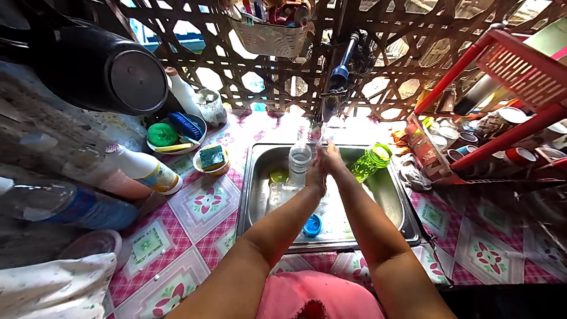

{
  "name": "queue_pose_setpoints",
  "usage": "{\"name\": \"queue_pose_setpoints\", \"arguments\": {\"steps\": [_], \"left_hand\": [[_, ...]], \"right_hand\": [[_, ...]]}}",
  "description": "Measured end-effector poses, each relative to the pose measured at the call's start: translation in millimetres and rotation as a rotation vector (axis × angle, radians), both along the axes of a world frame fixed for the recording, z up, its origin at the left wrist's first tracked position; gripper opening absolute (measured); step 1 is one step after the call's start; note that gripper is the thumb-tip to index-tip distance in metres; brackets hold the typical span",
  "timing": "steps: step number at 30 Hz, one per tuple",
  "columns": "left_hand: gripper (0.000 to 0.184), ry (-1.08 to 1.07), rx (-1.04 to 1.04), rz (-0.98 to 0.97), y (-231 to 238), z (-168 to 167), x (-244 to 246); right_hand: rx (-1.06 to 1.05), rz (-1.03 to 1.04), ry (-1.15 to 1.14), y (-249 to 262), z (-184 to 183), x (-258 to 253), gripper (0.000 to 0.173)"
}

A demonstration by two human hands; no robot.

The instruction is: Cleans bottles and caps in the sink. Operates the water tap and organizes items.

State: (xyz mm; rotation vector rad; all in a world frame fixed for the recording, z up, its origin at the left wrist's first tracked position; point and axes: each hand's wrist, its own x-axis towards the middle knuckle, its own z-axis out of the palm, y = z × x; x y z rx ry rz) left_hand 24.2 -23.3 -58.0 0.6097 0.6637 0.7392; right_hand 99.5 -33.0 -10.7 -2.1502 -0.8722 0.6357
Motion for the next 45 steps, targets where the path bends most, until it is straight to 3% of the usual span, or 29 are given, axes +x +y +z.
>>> {"name": "queue_pose_setpoints", "arguments": {"steps": [4,8,10,12,15,17,20,23,26,30,33,37,40,45], "left_hand": [[0.029,0.312,0.342,0.005,0,-8,-3],[0.031,0.62,0.739,-0.117,-5,-14,-8],[0.045,0.713,0.897,-0.271,-9,-7,-15],[0.06,0.687,0.99,-0.378,-16,-1,-28],[0.064,0.456,1.006,-0.107,-30,-14,-61],[0.069,0.496,1.055,0.113,-29,-16,-84],[0.101,0.616,1.03,0.295,7,-12,-101],[0.129,0.578,0.879,0.107,53,-14,-102],[0.12,0.547,0.906,-0.021,77,-11,-95],[0.104,0.606,1.064,-0.28,80,13,-65],[0.1,0.49,1.117,-0.376,86,18,-40],[0.105,0.395,0.985,-0.481,96,30,-28],[0.102,0.387,0.943,-0.492,97,42,-21],[0.099,0.349,0.935,-0.308,94,57,10]], "right_hand": [[0.158,-0.02,0.41,-13,-8,-11,0.072],[0.158,-0.093,0.465,-14,-26,-4,0.071],[0.184,-0.145,0.51,-11,-37,5,0.066],[0.305,-0.173,0.691,-9,-41,12,0.048],[0.454,-0.155,0.947,-6,-31,13,0.031],[0.423,-0.173,1.014,-3,-26,12,0.034],[0.322,-0.146,1.077,5,-31,12,0.036],[0.238,-0.109,1.052,10,-36,3,0.04],[0.345,-0.243,0.939,14,-33,-3,0.037],[0.533,-0.506,0.691,-5,-31,-2,0.044],[0.584,-0.636,0.753,-37,-43,4,0.038],[0.624,-0.777,0.949,-99,-65,3,0.034],[0.684,-0.9,1.083,-138,-78,-2,0.028],[0.751,-0.931,1.17,-155,-85,-8,0.025]]}}
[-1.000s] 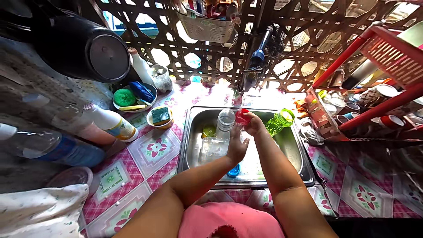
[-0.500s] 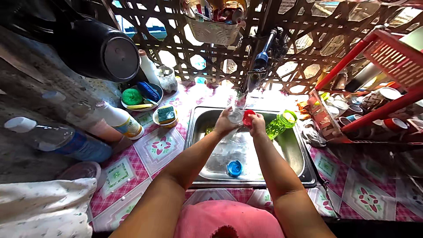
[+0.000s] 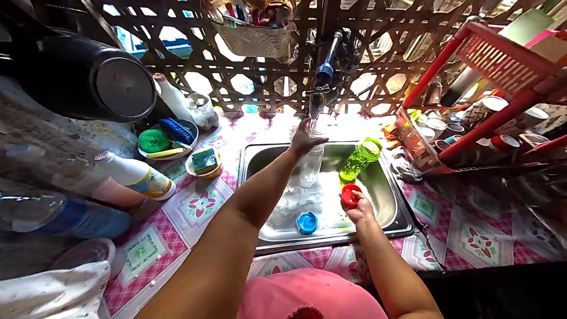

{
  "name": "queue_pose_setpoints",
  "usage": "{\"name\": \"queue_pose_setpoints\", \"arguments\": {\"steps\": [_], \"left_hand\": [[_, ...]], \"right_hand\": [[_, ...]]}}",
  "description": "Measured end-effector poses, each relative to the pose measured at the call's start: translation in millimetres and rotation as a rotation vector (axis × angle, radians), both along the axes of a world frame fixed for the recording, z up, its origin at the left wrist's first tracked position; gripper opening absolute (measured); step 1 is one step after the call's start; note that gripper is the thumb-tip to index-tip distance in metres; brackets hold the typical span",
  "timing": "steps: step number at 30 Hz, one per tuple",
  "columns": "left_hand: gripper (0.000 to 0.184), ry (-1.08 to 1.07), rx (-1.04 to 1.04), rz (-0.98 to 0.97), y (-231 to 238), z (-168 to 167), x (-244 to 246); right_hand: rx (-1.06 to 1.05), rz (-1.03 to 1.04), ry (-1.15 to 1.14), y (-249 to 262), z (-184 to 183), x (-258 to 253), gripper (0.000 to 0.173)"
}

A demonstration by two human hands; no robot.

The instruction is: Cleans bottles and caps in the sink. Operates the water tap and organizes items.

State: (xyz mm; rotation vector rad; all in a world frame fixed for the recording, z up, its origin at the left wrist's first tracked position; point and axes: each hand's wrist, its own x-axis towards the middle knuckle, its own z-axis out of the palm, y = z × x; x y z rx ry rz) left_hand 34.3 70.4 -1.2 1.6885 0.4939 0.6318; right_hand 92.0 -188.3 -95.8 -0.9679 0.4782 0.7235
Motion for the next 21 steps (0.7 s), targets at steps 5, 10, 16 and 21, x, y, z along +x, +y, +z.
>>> {"name": "queue_pose_setpoints", "arguments": {"steps": [5,10,16,21], "left_hand": [[0.087,-0.041,0.063,0.146,-9,14,13],[0.093,0.005,0.232,-0.135,-6,11,-15],[0.098,-0.163,-0.113,-0.297,6,12,-62],[0.094,-0.176,-0.17,-0.183,-6,12,-45]], "right_hand": [[0.053,0.006,0.035,3,-1,-6,0.022],[0.038,0.014,0.028,-7,-1,2,0.022],[-0.018,0.006,0.031,-2,-2,8,0.025],[-0.022,0.013,0.031,14,-4,3,0.025]]}}
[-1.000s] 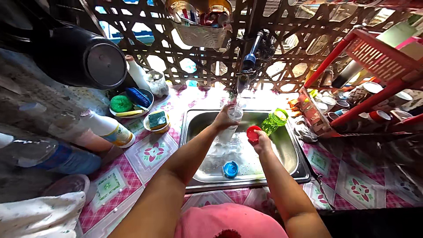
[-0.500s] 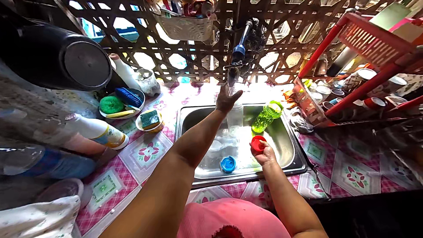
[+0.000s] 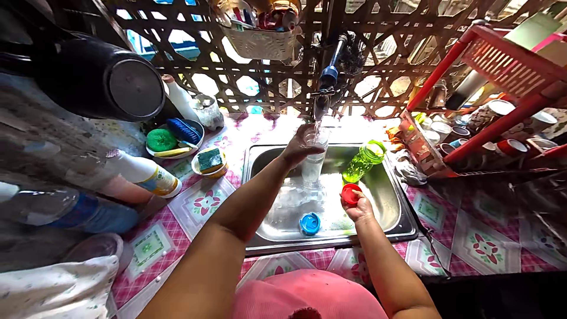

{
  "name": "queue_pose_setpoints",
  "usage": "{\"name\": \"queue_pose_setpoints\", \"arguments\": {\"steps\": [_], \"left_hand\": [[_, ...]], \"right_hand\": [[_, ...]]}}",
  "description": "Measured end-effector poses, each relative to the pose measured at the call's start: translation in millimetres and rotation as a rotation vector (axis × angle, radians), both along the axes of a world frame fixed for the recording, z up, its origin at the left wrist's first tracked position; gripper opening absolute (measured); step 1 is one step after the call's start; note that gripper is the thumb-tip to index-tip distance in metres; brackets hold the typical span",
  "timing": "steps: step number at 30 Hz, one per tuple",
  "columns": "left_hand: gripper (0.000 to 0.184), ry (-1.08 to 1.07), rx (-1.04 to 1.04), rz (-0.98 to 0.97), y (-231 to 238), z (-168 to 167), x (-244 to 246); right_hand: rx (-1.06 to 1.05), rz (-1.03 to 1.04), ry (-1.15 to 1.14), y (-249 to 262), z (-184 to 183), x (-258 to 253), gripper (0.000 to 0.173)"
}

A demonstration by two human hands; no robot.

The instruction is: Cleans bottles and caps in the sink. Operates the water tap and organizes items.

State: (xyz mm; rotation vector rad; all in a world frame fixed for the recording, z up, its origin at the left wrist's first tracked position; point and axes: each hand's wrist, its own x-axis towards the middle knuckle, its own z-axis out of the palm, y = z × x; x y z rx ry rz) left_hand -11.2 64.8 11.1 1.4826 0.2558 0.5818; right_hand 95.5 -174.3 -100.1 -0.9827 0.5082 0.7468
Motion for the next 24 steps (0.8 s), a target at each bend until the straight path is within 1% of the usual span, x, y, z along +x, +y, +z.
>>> {"name": "queue_pose_setpoints", "arguments": {"steps": [1,2,4,5,6,8,9,10,12,14,17,20,23,24], "left_hand": [[0.093,0.016,0.026,0.076,-4,1,9],[0.093,0.044,0.1,0.157,-7,2,19],[0.093,0.134,0.32,0.291,-12,3,34],[0.093,0.164,0.359,0.33,-12,3,39],[0.094,0.163,0.331,0.34,-11,3,42],[0.095,0.168,0.265,0.297,-11,2,44],[0.096,0.189,0.313,0.256,-13,1,43],[0.096,0.198,0.405,0.194,-17,-2,42],[0.089,0.207,0.631,0.046,-29,-6,39],[0.085,0.357,0.899,-0.097,-46,-3,36],[0.08,0.583,1.237,-0.288,-63,9,30],[0.069,0.704,1.499,-0.356,-65,2,29],[0.044,0.72,1.647,-0.348,-66,-2,27],[0.038,0.72,1.674,-0.334,-66,-2,27]], "right_hand": [[-0.001,0.0,-0.002,3,1,-1,0.026],[-0.012,-0.003,0.0,7,3,-3,0.026],[-0.034,-0.003,0.011,9,6,-5,0.029],[-0.042,0.006,0.014,9,7,-5,0.03],[-0.041,0.02,0.01,8,9,-5,0.031],[-0.013,0.054,-0.028,4,14,-3,0.031],[0.018,0.074,-0.061,2,17,-2,0.032],[0.051,0.092,-0.096,0,19,0,0.033],[0.082,0.14,-0.154,-2,19,4,0.032],[0.05,0.191,-0.154,0,14,7,0.032],[-0.066,0.398,-0.144,14,9,7,0.035],[-0.115,0.558,-0.175,34,-3,7,0.044],[-0.102,0.62,-0.141,54,-9,4,0.056],[-0.09,0.621,-0.128,60,-9,3,0.055]]}}
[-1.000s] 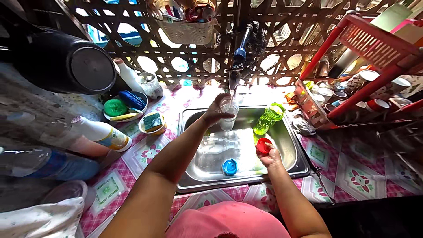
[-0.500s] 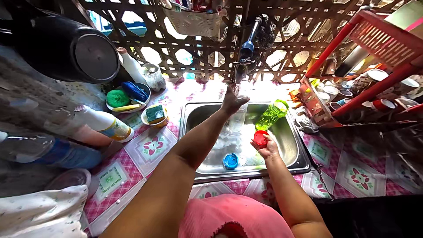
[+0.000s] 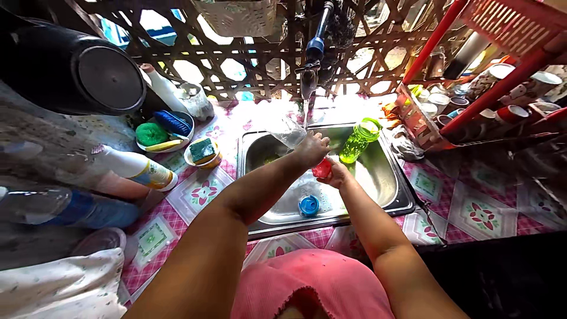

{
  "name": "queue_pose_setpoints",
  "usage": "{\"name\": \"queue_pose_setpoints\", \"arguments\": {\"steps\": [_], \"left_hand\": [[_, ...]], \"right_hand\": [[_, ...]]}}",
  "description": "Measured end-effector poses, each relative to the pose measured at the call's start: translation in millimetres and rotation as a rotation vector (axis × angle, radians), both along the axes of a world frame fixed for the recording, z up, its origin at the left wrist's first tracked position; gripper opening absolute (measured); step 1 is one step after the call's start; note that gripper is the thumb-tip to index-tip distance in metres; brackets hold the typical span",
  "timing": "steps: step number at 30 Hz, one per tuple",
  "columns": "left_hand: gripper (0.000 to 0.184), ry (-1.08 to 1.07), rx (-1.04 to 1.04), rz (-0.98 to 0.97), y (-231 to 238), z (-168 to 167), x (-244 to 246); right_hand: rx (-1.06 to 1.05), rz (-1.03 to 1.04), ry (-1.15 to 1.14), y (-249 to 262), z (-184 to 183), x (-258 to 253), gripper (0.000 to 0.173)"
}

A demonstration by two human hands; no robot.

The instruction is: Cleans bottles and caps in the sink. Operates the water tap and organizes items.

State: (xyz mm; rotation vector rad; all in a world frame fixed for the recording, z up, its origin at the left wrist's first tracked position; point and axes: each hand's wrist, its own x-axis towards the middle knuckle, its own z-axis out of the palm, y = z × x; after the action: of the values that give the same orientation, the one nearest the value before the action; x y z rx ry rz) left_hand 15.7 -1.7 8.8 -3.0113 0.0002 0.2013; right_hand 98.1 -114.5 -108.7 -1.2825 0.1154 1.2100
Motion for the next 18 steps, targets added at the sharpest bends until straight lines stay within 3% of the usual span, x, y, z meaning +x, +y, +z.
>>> {"name": "queue_pose_setpoints", "arguments": {"steps": [2,6,11,14,16,18], "left_hand": [[0.029,-0.037,0.04,-0.007,1,-4,0],[0.029,-0.001,0.087,0.023,-2,-2,0],[0.029,0.01,0.188,-0.008,-2,-2,-7],[0.029,0.009,0.224,-0.026,-4,4,-12],[0.031,-0.037,0.183,-0.034,-3,9,-16],[0.029,-0.163,0.084,-0.053,0,12,-18]], "right_hand": [[0.029,-0.001,0.009,11,2,-6,0.046],[0.041,0.017,-0.042,29,8,-21,0.033],[0.017,0.067,-0.195,41,12,-41,0.029],[-0.048,0.195,-0.561,40,27,-47,0.031],[-0.098,0.346,-1.01,38,30,-35,0.037],[-0.051,0.316,-1.396,33,17,-14,0.027]]}}
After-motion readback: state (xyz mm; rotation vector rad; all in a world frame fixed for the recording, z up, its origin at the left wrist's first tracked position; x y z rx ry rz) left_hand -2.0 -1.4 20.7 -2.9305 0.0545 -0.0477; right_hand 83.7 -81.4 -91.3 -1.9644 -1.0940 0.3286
